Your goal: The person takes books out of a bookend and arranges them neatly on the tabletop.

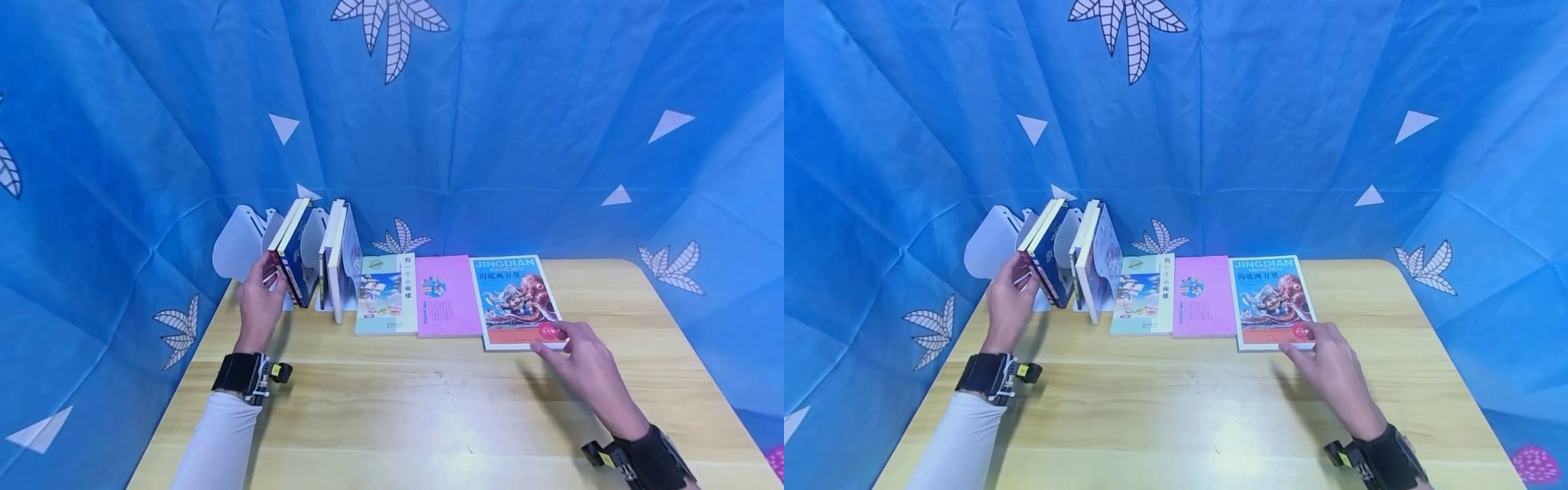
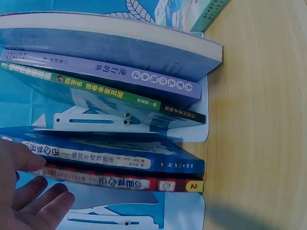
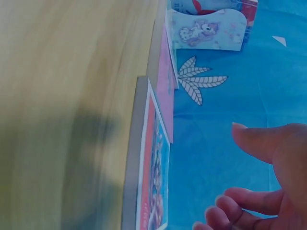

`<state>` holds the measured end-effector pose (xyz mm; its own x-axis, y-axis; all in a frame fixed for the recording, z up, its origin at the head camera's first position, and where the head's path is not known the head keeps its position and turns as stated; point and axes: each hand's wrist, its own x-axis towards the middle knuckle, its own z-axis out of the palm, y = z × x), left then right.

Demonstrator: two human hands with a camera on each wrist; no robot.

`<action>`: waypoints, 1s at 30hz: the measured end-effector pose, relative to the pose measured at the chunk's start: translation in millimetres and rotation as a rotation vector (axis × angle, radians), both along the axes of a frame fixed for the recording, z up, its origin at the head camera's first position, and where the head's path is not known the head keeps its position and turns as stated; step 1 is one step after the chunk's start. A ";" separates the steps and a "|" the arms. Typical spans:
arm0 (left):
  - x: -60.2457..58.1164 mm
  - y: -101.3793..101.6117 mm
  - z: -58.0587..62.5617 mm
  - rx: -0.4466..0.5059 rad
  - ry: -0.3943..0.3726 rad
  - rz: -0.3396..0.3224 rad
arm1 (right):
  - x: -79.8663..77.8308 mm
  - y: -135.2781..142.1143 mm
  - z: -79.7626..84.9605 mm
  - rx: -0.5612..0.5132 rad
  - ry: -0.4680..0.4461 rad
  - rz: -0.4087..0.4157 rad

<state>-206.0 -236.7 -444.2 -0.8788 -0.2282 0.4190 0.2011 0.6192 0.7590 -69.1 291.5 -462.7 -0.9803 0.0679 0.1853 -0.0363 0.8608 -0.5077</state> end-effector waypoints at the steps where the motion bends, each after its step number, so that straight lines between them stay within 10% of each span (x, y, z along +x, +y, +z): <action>1: -1.0 0.2 -0.3 -0.018 -0.001 0.004 | 1.6 -0.8 -0.1 -0.003 -0.009 0.000; 13: -11.6 0.7 -7.8 -0.102 0.041 0.027 | 11.2 -5.4 -3.0 -0.010 -0.019 -0.005; 30: -22.0 -3.6 -14.8 -0.061 -0.107 0.034 | 19.3 -8.6 -7.8 -0.036 -0.022 -0.024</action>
